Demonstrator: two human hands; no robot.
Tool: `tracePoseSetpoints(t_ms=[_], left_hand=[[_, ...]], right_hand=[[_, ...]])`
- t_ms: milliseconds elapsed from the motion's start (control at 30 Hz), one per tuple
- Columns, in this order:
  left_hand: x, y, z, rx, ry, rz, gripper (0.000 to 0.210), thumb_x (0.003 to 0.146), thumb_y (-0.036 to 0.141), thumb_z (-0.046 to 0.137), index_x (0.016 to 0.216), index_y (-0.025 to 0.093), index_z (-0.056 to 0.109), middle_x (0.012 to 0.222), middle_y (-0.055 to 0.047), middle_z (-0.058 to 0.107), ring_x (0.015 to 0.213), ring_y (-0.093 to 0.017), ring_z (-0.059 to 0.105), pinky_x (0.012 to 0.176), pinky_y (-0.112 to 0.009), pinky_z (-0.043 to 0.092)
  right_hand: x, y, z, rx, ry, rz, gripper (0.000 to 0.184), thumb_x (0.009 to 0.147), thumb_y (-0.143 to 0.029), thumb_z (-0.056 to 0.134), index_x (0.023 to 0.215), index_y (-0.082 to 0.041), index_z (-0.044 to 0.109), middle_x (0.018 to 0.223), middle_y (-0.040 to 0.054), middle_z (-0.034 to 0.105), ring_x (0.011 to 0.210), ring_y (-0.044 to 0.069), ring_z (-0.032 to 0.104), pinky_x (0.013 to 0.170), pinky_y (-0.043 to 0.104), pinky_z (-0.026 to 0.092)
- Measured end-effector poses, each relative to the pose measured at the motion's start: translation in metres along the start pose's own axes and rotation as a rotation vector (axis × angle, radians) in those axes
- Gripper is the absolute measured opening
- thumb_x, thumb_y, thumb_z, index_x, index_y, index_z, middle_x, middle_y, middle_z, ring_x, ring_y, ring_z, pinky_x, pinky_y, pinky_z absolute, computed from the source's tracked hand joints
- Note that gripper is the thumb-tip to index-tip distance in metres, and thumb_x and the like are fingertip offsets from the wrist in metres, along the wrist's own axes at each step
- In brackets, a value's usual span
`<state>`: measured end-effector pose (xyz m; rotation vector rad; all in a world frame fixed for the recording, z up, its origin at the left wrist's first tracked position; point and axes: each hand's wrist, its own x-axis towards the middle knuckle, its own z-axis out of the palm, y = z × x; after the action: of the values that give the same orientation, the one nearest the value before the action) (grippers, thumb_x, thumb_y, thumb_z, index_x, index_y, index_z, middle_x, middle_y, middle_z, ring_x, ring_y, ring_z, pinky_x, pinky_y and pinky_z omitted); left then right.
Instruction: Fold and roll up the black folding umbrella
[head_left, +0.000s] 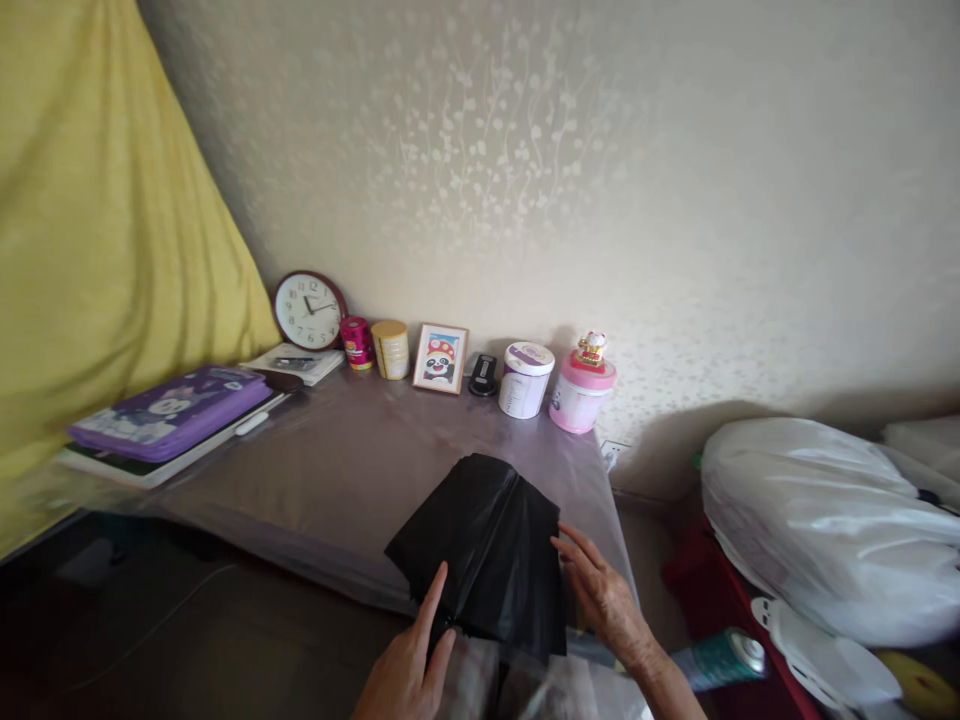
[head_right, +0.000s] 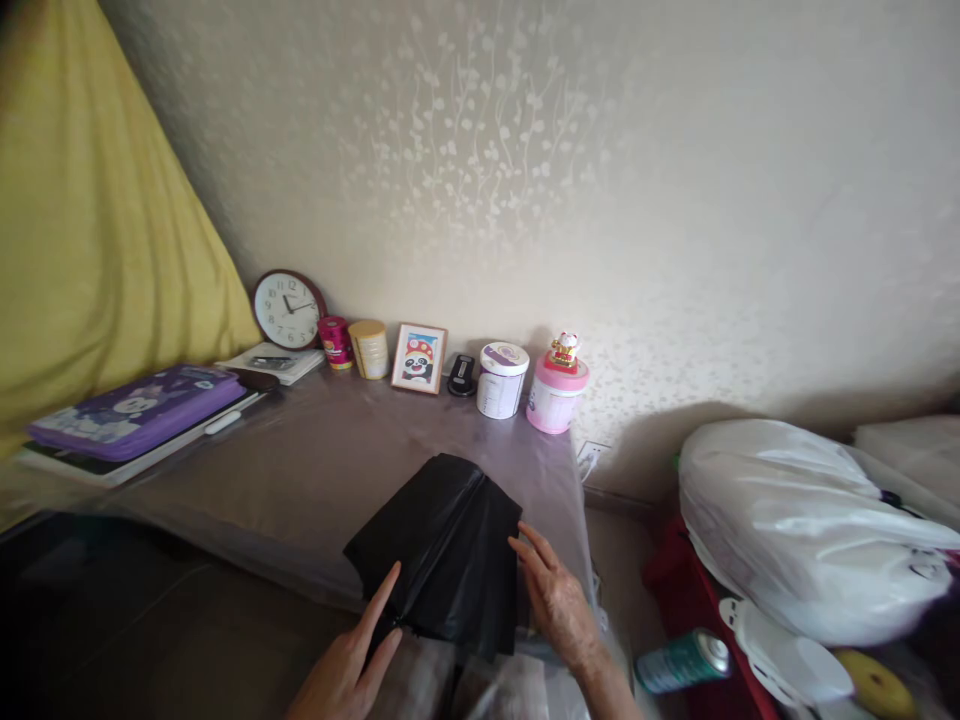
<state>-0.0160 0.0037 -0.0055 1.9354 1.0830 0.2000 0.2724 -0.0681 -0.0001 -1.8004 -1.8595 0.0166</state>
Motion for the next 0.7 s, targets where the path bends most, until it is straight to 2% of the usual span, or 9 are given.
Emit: tracePoseSetpoints(t_ms=[200, 433, 500, 600, 700], left_hand=[[-0.002, 0.007, -0.004, 0.012, -0.009, -0.036, 0.056, 0.093, 0.037, 0.017, 0.145, 0.024, 0.001, 0.108, -0.006, 0.067, 0.089, -0.018, 0.065, 0.076, -0.024, 0.043], [0.0, 0.006, -0.004, -0.02, -0.008, -0.007, 0.057, 0.092, 0.035, 0.019, 0.145, 0.023, 0.002, 0.127, -0.006, 0.057, 0.086, -0.016, 0.066, 0.076, -0.022, 0.043], [0.001, 0.004, -0.003, -0.047, 0.004, 0.011, 0.057, 0.092, 0.035, 0.02, 0.145, 0.023, 0.003, 0.134, -0.006, 0.05, 0.094, -0.017, 0.064, 0.08, -0.022, 0.043], [0.002, 0.0, -0.001, -0.088, 0.02, 0.045, 0.058, 0.091, 0.034, 0.023, 0.145, 0.022, 0.004, 0.14, -0.006, 0.042, 0.114, -0.018, 0.054, 0.091, -0.024, 0.039], [0.001, 0.0, -0.001, -0.118, 0.046, 0.064, 0.058, 0.091, 0.033, 0.024, 0.145, 0.023, 0.006, 0.141, -0.005, 0.04, 0.119, -0.017, 0.05, 0.094, -0.024, 0.037]], right_hand=[[-0.003, -0.01, 0.004, -0.039, -0.024, -0.085, 0.04, 0.088, -0.014, 0.036, 0.119, -0.029, 0.056, 0.138, 0.0049, 0.043, 0.111, 0.021, 0.057, 0.089, 0.028, 0.053], [-0.007, -0.008, 0.004, -0.085, -0.041, -0.121, 0.039, 0.088, -0.018, 0.04, 0.12, -0.035, 0.055, 0.138, 0.0033, 0.043, 0.111, 0.023, 0.056, 0.09, 0.031, 0.052], [-0.007, -0.008, 0.005, -0.049, -0.006, -0.118, 0.04, 0.088, -0.017, 0.039, 0.12, -0.035, 0.054, 0.138, 0.0037, 0.044, 0.111, 0.023, 0.056, 0.089, 0.031, 0.053], [-0.003, -0.012, 0.006, -0.001, 0.034, -0.126, 0.044, 0.087, -0.014, 0.037, 0.123, -0.034, 0.051, 0.138, 0.0031, 0.043, 0.114, 0.022, 0.054, 0.09, 0.031, 0.052], [0.003, -0.018, 0.005, 0.034, 0.051, -0.162, 0.045, 0.086, -0.012, 0.034, 0.123, -0.032, 0.051, 0.137, 0.0024, 0.044, 0.117, 0.02, 0.052, 0.091, 0.031, 0.051]])
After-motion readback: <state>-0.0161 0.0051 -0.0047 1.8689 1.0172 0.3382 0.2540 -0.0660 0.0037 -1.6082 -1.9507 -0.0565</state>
